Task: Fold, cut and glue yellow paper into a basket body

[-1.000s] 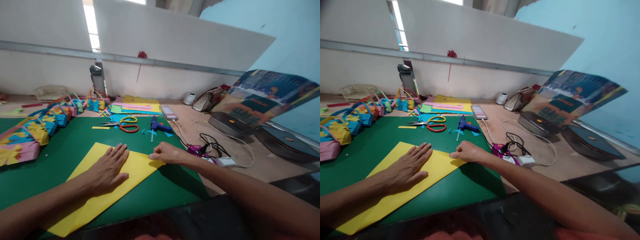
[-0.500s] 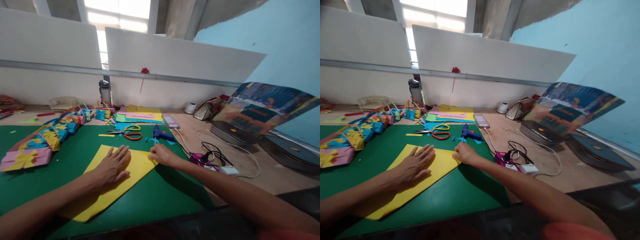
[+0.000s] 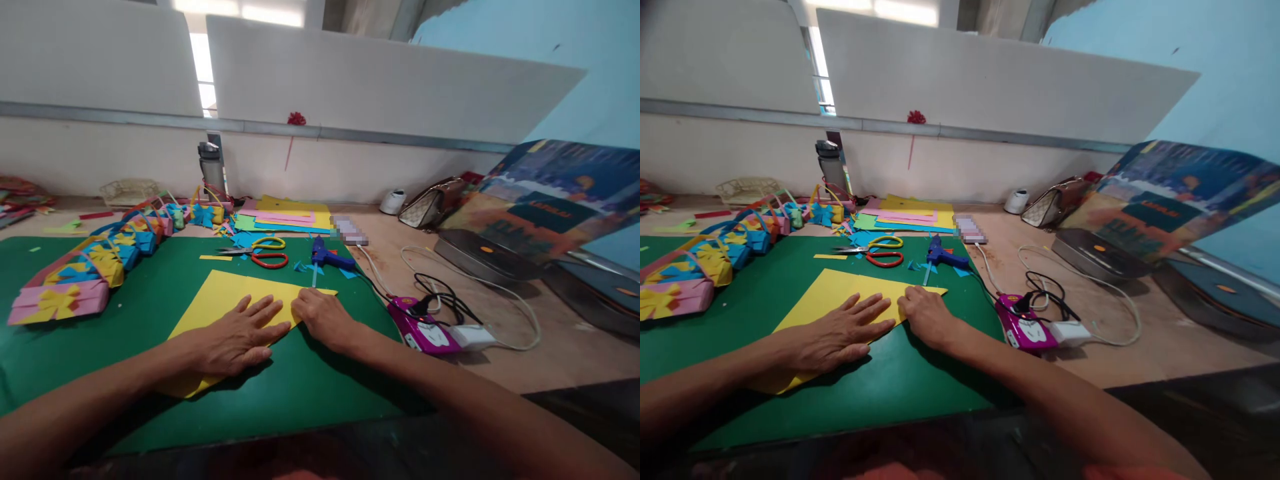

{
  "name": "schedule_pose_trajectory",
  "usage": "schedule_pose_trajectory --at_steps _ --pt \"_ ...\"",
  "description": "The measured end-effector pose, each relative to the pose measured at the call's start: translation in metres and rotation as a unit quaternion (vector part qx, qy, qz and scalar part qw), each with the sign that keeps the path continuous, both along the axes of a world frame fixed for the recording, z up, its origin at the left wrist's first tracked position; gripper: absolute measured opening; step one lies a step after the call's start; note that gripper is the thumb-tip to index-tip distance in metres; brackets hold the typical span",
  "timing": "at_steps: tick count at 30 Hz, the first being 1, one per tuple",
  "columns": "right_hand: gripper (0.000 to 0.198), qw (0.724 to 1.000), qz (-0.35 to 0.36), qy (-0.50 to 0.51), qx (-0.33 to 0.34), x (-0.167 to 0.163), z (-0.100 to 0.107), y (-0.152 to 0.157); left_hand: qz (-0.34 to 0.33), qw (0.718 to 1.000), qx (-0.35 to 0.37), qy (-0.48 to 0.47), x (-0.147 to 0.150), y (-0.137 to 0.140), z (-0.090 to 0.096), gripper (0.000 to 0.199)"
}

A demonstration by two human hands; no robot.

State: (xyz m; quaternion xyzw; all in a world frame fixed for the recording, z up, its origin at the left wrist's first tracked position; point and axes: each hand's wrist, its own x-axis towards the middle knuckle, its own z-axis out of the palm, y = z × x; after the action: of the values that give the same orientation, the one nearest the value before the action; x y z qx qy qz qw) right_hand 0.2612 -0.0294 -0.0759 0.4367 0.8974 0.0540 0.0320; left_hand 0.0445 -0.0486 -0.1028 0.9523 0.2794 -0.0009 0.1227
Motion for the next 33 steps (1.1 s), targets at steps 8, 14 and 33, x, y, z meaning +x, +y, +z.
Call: schedule_pose_trajectory --at_steps 8,14,33 --pt "0.018 0.998 0.005 0.051 0.034 0.008 -0.018 0.004 -0.015 0.998 -0.054 0.020 -0.013 -0.009 0.013 0.049" --pt "0.016 0.995 0.025 0.078 0.050 0.011 -0.024 0.006 -0.003 0.998 -0.062 0.007 -0.052 -0.041 0.009 0.054" --pt "0.018 0.995 0.056 0.039 0.070 0.012 -0.020 0.001 0.107 0.984 0.089 -0.108 -0.110 -0.123 -0.016 0.055"
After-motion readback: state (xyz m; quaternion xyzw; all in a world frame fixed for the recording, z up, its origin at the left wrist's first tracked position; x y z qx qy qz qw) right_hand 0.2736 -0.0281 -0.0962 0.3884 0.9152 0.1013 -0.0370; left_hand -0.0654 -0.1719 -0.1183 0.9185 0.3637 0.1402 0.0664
